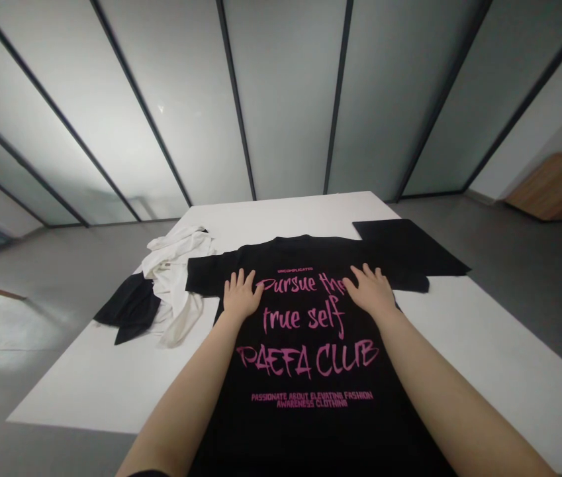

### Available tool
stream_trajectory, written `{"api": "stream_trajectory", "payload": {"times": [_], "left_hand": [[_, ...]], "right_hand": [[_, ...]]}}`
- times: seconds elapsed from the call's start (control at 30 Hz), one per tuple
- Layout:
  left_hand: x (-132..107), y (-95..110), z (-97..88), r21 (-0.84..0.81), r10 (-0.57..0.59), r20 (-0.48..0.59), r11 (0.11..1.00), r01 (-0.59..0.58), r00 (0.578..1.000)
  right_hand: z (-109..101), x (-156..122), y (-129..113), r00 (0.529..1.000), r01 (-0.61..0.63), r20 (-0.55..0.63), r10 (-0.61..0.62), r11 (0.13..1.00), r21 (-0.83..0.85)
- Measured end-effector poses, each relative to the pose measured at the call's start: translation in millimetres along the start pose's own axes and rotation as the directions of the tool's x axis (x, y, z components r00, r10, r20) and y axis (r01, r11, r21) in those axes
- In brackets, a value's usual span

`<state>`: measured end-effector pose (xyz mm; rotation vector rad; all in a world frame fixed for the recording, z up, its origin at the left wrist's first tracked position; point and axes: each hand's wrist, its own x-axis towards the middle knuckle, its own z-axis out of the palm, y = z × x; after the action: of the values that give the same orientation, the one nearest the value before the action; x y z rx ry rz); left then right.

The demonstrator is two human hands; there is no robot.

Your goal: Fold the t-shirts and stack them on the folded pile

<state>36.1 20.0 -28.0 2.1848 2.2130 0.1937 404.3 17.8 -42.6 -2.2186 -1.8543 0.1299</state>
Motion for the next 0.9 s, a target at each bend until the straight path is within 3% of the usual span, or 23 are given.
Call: {"api": "stream_trajectory", "payload": {"times": [0.17,0.3,0.37,0.43,0.5,0.6,0.77,0.9], "left_hand": [[28,-29,-12.2,0.018,-0.125,-0.011,0.992,0.125,0.992],[21,-31,-19.2,0.013,-0.136,-0.106,0.99,0.138,0.985],[8,-23,-19.6,0.014,-0.082,-0.177,0.996,0.085,0.981],[-9,-11,-17.9,0.014,0.039,-0.189,0.999,-0.037,0.981],[-26,1,-14.8,0.003,0.169,-0.135,0.985,-0.17,0.976],[-47,11,-9.0,-0.032,0.261,-0.041,0.964,-0.262,0.964],[-65,5,-2.0,-0.026,0.219,0.025,0.976,-0.218,0.975],[-61,0,-1.2,0.01,0.132,0.049,0.991,-0.133,0.99]], "right_hand": [[-1,6,9,0.999,-0.021,-0.024,0.021,1.0,0.001],[-4,3,2,0.998,0.003,-0.067,0.0,0.999,0.045],[-6,-2,-10,0.992,0.09,-0.093,-0.082,0.992,0.085],[-7,-13,-28,0.97,0.232,-0.095,-0.222,0.966,0.113],[-7,-26,-47,0.936,0.351,-0.048,-0.348,0.929,0.12],[-4,-49,-67,0.904,0.413,0.061,-0.423,0.902,0.128],[0,-70,-62,0.918,0.361,0.145,-0.369,0.929,0.083],[0,-62,-50,0.953,0.234,0.191,-0.234,0.972,0.022]]}}
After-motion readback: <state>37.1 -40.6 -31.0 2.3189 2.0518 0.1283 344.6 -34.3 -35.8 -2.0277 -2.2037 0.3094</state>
